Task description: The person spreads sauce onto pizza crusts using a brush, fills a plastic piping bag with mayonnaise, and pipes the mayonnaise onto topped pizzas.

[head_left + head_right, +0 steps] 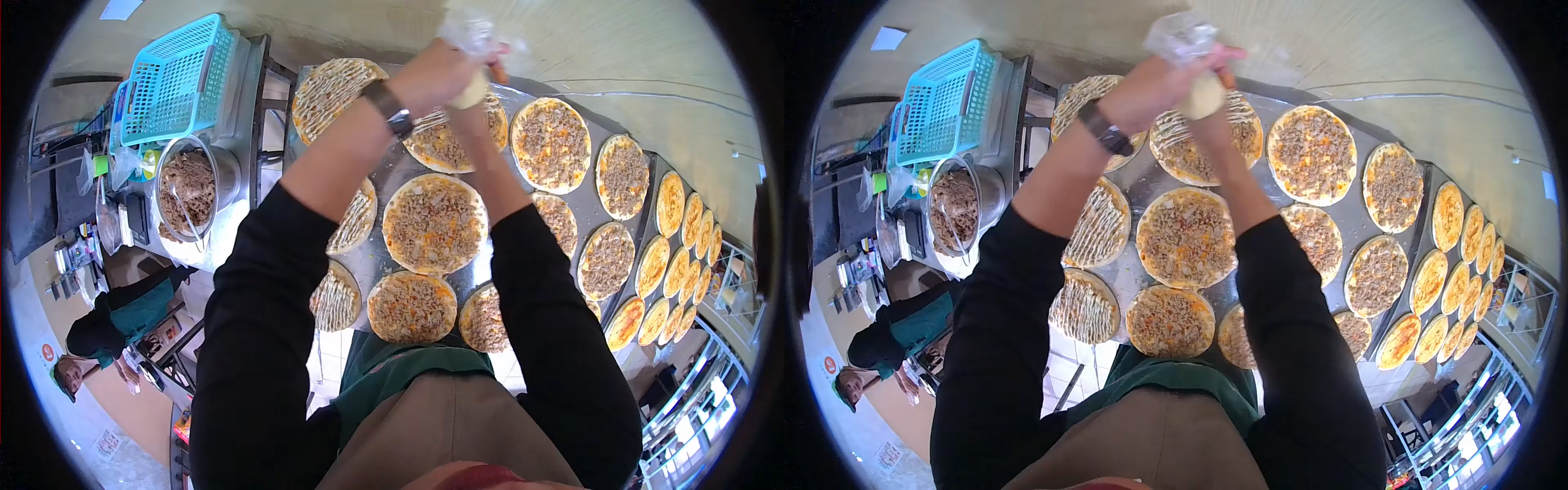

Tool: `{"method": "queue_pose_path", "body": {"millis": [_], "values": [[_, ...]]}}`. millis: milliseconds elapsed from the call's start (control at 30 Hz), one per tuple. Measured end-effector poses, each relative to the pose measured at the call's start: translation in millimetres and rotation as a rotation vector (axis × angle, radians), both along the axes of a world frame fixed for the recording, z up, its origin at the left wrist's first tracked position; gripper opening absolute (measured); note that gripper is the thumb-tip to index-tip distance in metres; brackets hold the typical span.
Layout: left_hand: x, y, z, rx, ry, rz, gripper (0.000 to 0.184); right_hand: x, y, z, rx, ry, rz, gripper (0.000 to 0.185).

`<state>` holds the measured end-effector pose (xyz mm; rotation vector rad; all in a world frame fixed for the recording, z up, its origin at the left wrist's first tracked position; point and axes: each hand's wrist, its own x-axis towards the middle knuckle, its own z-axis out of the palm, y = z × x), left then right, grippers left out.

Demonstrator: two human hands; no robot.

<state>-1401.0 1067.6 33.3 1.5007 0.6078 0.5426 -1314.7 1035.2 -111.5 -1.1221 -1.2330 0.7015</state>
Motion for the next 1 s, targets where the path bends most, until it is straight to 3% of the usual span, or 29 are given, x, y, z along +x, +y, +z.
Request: {"method": "queue_pose_path", "body": {"millis": [67,167,200,267,333,367,433,500,533,567,600,633,667,700,733,767,833,867,933,1000], "values": [[28.1,1.0,-12.5,0.073,-0.034,-0.026,0.027,36.8,-16.7,34.4,-0.134,0.410,-0.067,0.050],[33.0,-0.7,-19.0,0.197,-0.030,-0.037,0.029,60.9,-12.8,13.3,-0.074,0.355,-0.026,0.046],[33.5,-1.9,-18.7,0.249,0.009,-0.020,0.030,42.1,-11.6,3.7,-0.113,0.606,-0.014,0.049],[1.6,0.2,-7.0,0.212,0.132,-0.011,0.026,-17.0,4.1,-51.3,0.026,0.306,-0.109,0.053],[-19.6,-0.4,-0.5,0.176,0.262,-0.006,0.029,-69.0,-16.9,16.8,0.115,-0.291,-0.383,0.049],[-26.3,-1.4,-0.2,0.067,0.202,0.005,0.029,-61.5,-15.6,9.4,0.113,-0.284,-0.386,0.049],[-27.4,-1.3,-1.6,-0.041,0.142,0.026,0.028,-23.4,-14.7,-15.8,0.027,-0.128,-0.092,0.042],[2.8,-2.1,-9.6,0.431,0.136,-0.082,0.027,38.1,-23.1,13.6,-0.364,0.216,-0.110,0.037],[19.4,-1.1,-22.9,0.427,0.133,-0.076,0.027,66.9,-26.1,7.5,-0.303,0.460,-0.014,0.039],[36.9,0.9,-42.1,0.634,0.119,-0.052,0.027,84.1,-24.2,3.2,-0.238,0.702,0.084,0.040],[45.6,2.3,-52.2,0.842,0.106,-0.027,0.026,74.2,-25.2,8.5,-0.241,0.696,0.088,0.040],[40.9,3.6,-50.9,0.843,0.105,-0.021,0.026,52.3,-26.5,18.1,-0.269,0.520,-0.003,0.044],[28.7,4.4,-47.9,1.020,0.100,0.034,0.025,28.9,-23.5,24.7,-0.292,0.348,-0.096,0.048],[14.8,2.4,-42.7,1.196,0.095,0.084,0.023,-2.2,-19.8,9.4,-0.148,-0.025,-0.165,0.051],[2.1,-4.4,-15.0,0.288,0.131,0.066,0.024,-28.3,-17.9,-6.3,-0.002,-0.396,-0.232,0.056],[-7.5,-7.2,-9.2,0.289,0.138,0.062,0.024,-38.7,-18.5,-2.2,-0.003,-0.390,-0.235,0.056],[-19.4,-7.5,-4.3,0.057,0.131,0.121,0.034,-50.1,-22.4,7.4,-0.067,-0.180,-0.017,0.062],[-11.8,-8.3,-8.3,0.040,0.144,0.099,0.036,-37.3,-24.0,10.3,-0.011,0.194,0.009,0.059],[13.4,-2.8,-37.4,0.601,0.044,-0.022,0.030,29.3,-31.9,12.9,-0.451,0.553,0.004,0.056],[44.0,-10.3,-37.2,0.838,0.001,0.068,0.023,138.3,-17.9,-48.5,-0.232,0.341,0.608,0.052]]}}
